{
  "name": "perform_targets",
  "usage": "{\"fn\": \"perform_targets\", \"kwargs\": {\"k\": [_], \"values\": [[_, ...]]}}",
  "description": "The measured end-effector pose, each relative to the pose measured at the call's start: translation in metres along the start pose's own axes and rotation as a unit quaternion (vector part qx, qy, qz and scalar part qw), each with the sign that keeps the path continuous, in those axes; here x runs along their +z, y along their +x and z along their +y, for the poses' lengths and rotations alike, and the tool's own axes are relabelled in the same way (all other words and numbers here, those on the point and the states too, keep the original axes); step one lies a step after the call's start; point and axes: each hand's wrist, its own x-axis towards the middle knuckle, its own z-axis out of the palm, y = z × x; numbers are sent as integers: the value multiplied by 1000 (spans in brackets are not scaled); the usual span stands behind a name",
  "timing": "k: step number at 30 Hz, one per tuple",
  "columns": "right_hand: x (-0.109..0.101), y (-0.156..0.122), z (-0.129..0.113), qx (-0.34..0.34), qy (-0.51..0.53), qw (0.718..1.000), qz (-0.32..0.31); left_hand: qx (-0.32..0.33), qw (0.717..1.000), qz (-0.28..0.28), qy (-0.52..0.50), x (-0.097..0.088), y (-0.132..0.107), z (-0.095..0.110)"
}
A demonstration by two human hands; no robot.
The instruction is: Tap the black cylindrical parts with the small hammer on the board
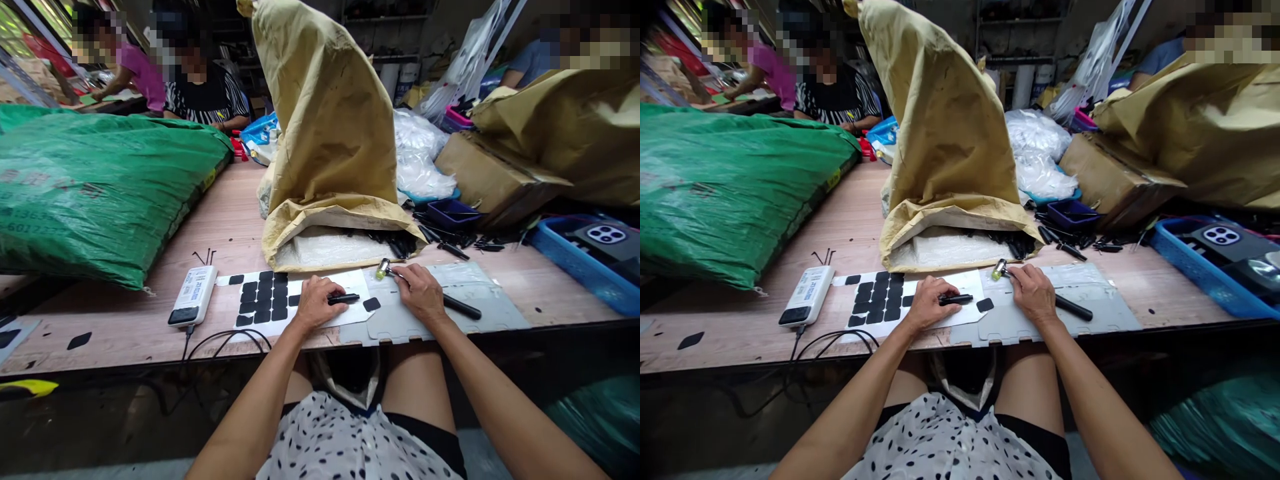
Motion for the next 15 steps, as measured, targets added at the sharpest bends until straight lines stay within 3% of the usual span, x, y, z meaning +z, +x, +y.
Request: {"fn": "perform_targets", "kwargs": {"k": [6,10,12,15], "values": [[-2,3,-3,24,-24,999,-24,-1,1000,-2,8,0,4,-1],[-2,3,-3,33,-30,999,-31,42,997,8,-68,-11,-16,26],[-1,3,-2,33,-31,999,-30,69,987,-45,-137,-15,-38,48],[-1,3,-2,30,-30,999,-27,80,960,-202,-179,-3,-78,71]]}}
